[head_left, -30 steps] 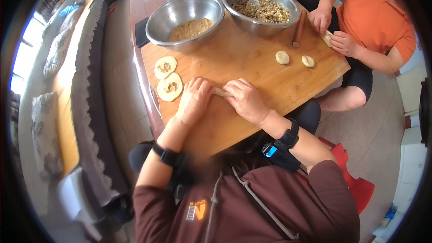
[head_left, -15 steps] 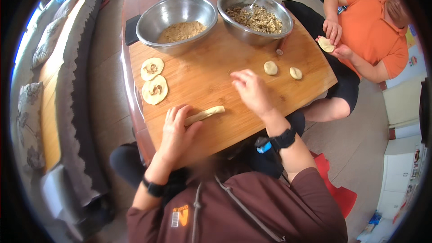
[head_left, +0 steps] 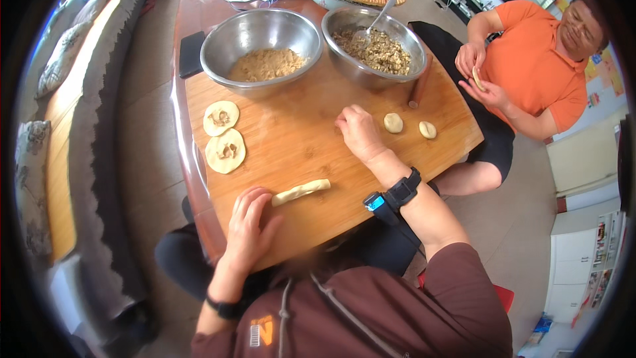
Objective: Preparing and filling dough pieces to make dumplings or similar food at a table.
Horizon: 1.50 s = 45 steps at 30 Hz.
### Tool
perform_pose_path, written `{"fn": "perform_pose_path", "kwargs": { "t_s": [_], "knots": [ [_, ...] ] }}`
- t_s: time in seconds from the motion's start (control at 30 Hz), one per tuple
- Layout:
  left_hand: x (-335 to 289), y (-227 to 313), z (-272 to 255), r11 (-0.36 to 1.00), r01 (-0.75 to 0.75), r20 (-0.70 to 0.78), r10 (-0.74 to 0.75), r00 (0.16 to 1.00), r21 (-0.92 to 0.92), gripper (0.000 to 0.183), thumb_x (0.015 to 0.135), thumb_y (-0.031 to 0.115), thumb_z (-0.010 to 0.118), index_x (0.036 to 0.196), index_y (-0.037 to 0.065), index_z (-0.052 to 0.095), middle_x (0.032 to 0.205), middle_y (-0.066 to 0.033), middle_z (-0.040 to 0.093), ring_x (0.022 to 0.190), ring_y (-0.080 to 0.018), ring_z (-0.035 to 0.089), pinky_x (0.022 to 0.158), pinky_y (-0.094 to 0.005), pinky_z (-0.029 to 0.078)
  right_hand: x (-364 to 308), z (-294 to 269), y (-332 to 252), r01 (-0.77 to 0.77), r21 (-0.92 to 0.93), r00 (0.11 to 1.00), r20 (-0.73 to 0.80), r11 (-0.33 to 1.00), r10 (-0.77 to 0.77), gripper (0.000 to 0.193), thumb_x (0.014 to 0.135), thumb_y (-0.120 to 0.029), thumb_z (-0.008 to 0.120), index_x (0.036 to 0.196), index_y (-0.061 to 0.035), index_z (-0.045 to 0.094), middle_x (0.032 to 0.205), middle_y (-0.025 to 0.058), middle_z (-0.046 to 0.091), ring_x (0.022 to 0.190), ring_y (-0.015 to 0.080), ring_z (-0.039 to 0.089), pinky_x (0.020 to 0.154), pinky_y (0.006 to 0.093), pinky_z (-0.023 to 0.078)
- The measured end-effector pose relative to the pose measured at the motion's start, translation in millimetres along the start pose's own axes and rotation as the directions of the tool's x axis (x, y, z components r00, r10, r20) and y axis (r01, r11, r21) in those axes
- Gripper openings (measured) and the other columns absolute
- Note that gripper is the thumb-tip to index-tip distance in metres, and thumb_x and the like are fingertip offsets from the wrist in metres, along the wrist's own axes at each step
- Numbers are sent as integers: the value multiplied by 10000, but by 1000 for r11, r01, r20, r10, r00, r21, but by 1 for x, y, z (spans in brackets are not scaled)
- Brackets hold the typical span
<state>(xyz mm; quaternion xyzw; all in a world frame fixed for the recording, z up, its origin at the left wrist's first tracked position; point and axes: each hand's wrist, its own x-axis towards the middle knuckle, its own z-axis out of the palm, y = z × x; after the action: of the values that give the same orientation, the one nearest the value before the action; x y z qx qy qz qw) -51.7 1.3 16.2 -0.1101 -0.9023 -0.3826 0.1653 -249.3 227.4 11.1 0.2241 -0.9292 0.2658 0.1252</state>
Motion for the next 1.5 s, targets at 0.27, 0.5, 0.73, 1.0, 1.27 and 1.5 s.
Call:
{"fn": "perform_pose_path", "kwargs": {
  "t_s": [0.27,0.5,0.73,1.0,1.27,1.5],
  "knots": [
    [-3,-6,-5,997,1,-21,-3,1000,-77,388,689,36,697,1041,0,538,1071,-163,559,1029,-347,525,888,-402,431,99,-73,-97,222,299,907,-412,928,-85,50,796,-70,630,817,-24,628,769,124,636,697,215,625,638,314,484],
    [0,-3,-3,999,8,-41,-10,999,-49,430,680,70,716,1061,-4,530,1097,-161,543,1054,-351,507,898,-401,429,107,-33,-85,613,-35,751,-285,789,-596,106,810,-14,583,902,-39,629,854,99,635,734,200,615,660,257,490],
    [6,4,1,998,50,10,-50,999,34,487,639,101,746,1066,7,532,1139,-150,517,1096,-347,479,932,-408,408,-74,-46,-67,179,186,927,296,966,-229,469,683,-209,768,1077,-24,592,1133,146,508,1031,296,520,881,358,442],
    [26,0,5,989,-5,64,-4,998,146,368,647,146,747,950,20,580,1070,-127,552,1027,-328,496,886,-407,416,-76,-22,-63,178,367,946,192,913,-262,287,716,-163,727,940,-12,630,972,102,597,915,279,573,798,354,467],
    [23,3,8,996,-15,73,8,997,91,376,642,158,749,955,28,588,1083,-109,558,1040,-318,495,900,-410,405,0,7,-67,347,275,902,164,896,-400,199,760,-115,667,918,3,640,885,134,620,785,254,607,713,333,486],
    [18,1,7,999,2,41,-4,999,44,405,650,157,741,1000,29,584,1118,-100,549,1075,-310,484,920,-412,390,16,28,-74,306,145,889,310,941,-337,93,764,-115,635,778,-24,620,797,135,596,771,324,585,689,397,475]
  ]
}}
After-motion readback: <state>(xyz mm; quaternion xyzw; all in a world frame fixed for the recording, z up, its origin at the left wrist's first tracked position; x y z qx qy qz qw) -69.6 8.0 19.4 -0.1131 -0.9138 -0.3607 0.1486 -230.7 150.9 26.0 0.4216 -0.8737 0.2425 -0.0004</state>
